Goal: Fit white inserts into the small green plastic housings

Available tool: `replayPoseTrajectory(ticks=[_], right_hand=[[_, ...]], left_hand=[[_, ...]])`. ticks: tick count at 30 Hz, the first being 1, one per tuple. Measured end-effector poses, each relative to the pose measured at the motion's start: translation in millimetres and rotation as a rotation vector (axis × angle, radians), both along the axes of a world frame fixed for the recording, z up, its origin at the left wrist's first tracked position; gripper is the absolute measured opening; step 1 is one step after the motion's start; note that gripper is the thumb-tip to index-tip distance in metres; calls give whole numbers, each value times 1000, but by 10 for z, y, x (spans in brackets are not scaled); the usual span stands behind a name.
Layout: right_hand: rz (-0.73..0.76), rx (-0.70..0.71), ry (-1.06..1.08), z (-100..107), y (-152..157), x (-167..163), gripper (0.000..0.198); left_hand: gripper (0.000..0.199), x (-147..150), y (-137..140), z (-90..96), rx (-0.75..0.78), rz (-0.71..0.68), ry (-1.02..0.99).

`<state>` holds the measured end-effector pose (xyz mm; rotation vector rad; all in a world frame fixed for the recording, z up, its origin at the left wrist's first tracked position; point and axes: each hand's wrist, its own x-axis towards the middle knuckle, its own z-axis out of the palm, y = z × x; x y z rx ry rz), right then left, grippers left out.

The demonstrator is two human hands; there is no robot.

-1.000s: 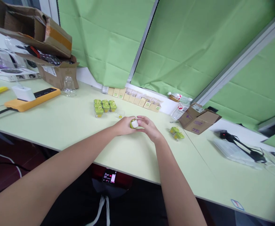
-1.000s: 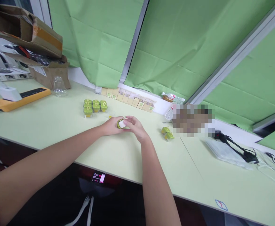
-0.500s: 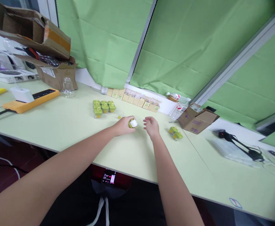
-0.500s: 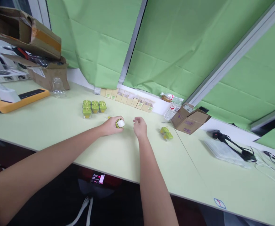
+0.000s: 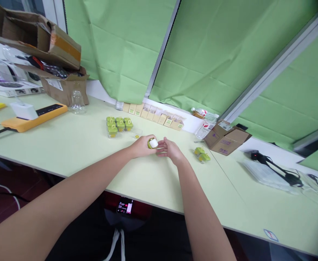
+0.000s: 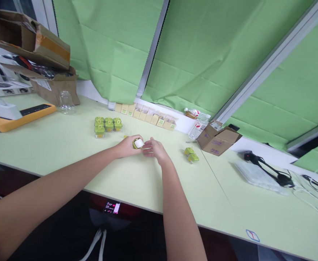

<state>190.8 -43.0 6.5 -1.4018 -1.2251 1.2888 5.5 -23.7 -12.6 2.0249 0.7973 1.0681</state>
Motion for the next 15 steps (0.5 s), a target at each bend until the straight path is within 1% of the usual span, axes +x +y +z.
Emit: replayPoseTrajectory(ticks=[3,7,9,12,15], right_hand=[[155,-91,96,-15,-33,-66,33],[304,-175,279,20,-92,-175,32],[338,-186,331,32,-112,-200,31],[354,-185,376,27,-125,-208,29],[344,-112,420,28,-132,-190,25]], left_hand=[[30,26,-9,16,52,2,-26],[39,48,17,18,249,110,-92],[48,46,23,26,319,142,-103],[56,35,-3,64,389,126,-67],[60,27,-49,109,436,106,-33]])
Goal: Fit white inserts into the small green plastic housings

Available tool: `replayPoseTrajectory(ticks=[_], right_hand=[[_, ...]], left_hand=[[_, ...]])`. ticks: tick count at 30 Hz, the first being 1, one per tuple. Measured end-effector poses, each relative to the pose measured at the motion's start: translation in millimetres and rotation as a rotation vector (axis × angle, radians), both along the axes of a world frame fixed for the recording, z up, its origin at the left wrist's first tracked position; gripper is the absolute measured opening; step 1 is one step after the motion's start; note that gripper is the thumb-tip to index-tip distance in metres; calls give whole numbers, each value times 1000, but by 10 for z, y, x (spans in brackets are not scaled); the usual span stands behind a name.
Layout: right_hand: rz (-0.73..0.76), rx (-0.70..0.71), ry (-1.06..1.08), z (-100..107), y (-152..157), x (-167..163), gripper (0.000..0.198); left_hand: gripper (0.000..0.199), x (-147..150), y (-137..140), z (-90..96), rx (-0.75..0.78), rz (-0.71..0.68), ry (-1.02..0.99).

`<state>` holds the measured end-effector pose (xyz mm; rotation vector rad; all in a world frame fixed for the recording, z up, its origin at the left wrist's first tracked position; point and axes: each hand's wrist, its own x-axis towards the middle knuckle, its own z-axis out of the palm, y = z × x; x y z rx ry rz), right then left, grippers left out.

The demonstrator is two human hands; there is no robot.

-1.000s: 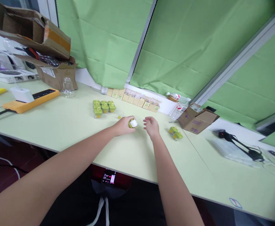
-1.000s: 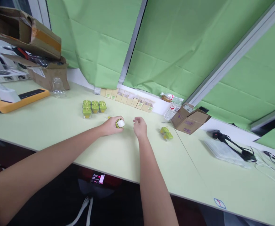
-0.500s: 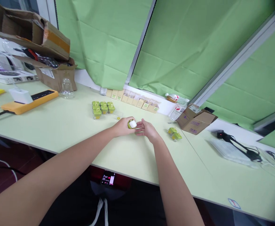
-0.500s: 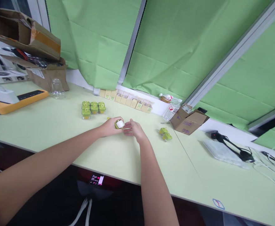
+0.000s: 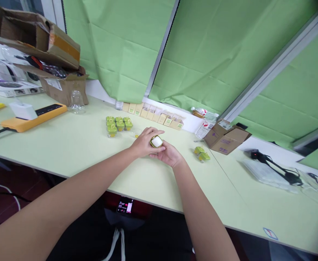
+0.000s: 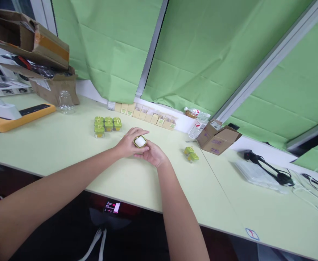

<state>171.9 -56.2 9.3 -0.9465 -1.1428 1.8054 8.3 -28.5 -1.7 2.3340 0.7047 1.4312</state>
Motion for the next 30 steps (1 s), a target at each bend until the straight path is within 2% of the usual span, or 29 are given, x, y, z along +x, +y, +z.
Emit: replayPoseTrajectory(ticks=[5,10,13,23,30], right_hand=[[-84,127,-47,41,-1,51,17],[-334,185,-106,49,54,95,20],[-441,196,-121,36,84,133,21],[-420,216,-150,-19,92,77,22],[-450,187,-84,-11,118,125,17]], left_hand=[[62,8,-9,-24,-22,-44,21],[66,40,67,-118,-263,-95,-28],[56,52,116,-145,-404,-183,-40],[47,45,105,-110,-432,-193,-40],[55,16,136,-95,-455,-119,-29]])
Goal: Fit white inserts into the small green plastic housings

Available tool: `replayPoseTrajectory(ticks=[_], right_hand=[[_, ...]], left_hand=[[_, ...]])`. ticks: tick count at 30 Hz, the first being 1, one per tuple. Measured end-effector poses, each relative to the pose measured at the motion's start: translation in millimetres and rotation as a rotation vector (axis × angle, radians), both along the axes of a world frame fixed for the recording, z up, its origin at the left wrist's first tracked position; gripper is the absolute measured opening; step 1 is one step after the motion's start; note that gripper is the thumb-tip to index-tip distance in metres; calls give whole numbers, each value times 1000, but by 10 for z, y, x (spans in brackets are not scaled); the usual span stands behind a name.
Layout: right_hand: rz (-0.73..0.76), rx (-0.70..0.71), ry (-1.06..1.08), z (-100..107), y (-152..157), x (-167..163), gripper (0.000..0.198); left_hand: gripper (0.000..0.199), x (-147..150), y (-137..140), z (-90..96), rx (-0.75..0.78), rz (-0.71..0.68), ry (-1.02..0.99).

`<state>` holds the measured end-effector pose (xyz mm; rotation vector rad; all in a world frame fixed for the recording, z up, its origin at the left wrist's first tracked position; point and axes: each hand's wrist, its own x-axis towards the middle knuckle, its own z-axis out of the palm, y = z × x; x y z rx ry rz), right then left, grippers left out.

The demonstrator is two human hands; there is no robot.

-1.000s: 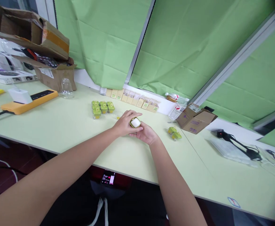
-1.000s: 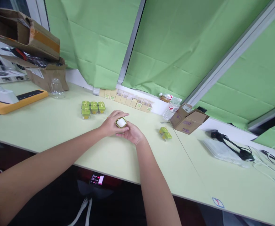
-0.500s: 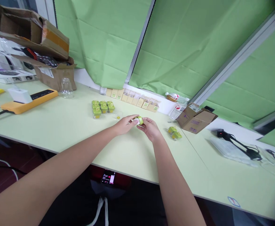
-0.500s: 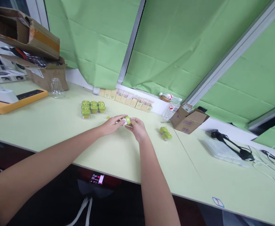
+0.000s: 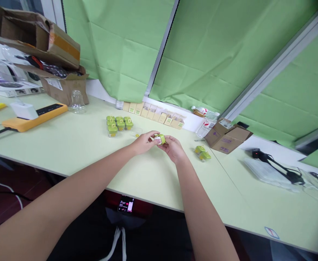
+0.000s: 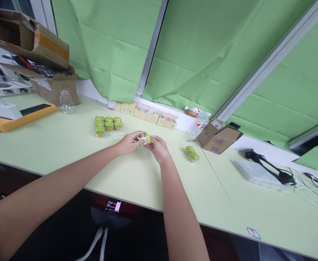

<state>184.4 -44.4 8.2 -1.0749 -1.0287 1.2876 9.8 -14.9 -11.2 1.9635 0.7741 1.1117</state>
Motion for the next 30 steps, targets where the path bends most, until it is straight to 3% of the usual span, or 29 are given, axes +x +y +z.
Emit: replayPoseTrajectory(ticks=[9,14,17,22,30], right_hand=[[-47,-5,65,19,10,48,11],[-135,15,86,46,2,37,11],[-217,15,101,58,10,42,11],[-273,1,110,42,42,69,13],[-318,69,70,-17,75,91,16]], left_hand=[[49,-26,55,-20,68,62,0],[39,-101,107,-26,367,351,74],[40,-184,195,-88,369,491,259],[37,-247,280,-192,258,318,508],[55,-163,41,-52,300,108,389]])
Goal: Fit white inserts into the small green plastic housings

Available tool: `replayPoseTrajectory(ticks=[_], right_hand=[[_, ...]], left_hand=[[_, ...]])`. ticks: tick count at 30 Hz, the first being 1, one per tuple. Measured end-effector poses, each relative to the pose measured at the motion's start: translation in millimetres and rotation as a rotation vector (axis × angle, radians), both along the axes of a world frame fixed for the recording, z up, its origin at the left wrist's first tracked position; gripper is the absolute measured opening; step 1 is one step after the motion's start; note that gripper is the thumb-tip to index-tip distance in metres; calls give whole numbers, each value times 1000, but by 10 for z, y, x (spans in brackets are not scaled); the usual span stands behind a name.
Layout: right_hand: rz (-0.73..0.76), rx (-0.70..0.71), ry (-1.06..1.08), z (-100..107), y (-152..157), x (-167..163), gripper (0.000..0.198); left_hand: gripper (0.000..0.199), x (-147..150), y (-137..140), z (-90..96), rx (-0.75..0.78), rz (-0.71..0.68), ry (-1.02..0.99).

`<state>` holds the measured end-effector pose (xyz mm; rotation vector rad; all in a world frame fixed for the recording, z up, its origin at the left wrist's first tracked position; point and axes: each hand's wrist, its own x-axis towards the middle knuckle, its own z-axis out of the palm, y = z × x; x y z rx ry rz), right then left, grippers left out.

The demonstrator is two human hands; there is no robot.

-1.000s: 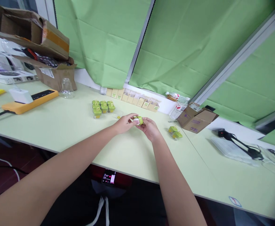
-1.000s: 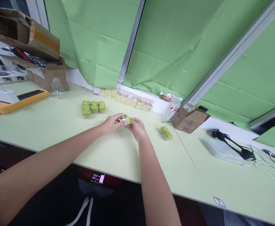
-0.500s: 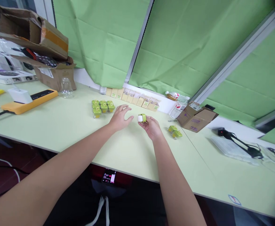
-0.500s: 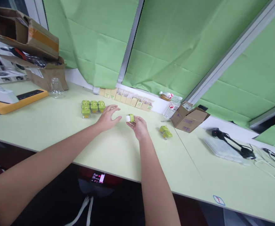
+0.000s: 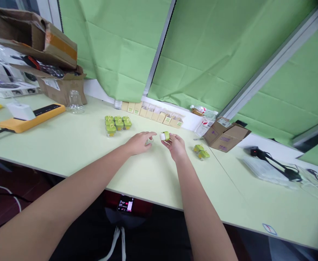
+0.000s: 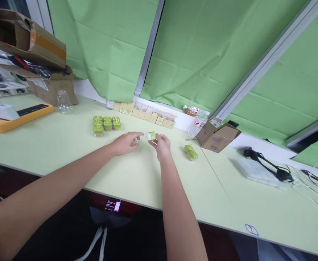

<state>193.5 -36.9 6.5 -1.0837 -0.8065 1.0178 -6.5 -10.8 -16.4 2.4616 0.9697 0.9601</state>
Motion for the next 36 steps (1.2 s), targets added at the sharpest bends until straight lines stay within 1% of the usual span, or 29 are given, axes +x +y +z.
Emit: replayPoseTrajectory(ticks=[3,5,6,8,10,12,14,17,21,24,30,32,36], right_hand=[[-40,0,-14,-2,9,2,19],[-75,-3,-36,3,9,-3,20],[-96,0,-55,6,9,-9,20],[-134,24,-108,8,6,-26,19],[-148,64,-171,0,7,-48,20],[-133,111,-239,-20,13,-71,24],[-94,162,-318,-51,25,-91,29],[-57,205,-458,-101,44,-113,32],[-122,189,-718,-130,25,-155,30],[-166,221,-907,-111,-38,-221,27],[-173,285,-1199,-77,-140,-373,20],[-184,288,-1270,-83,-146,-401,19],[-197,248,-1363,-112,-143,-424,15]], left_hand=[[57,3,-9,43,6,-47,-103],[61,-6,35,36,-19,-21,-184],[64,-12,65,22,-53,3,-219],[74,-23,121,-23,-176,32,-253],[84,-26,153,-77,-313,-2,-223],[89,-17,159,-124,-373,-33,-192],[88,3,149,-154,-361,-35,-176],[80,35,128,-167,-283,-37,-158],[72,56,85,-131,-200,-55,-145],[59,72,40,-98,-168,-67,-121],[44,134,26,-124,-71,-47,-130],[38,149,33,-139,-66,-30,-112],[30,163,22,-136,-98,40,-56]])
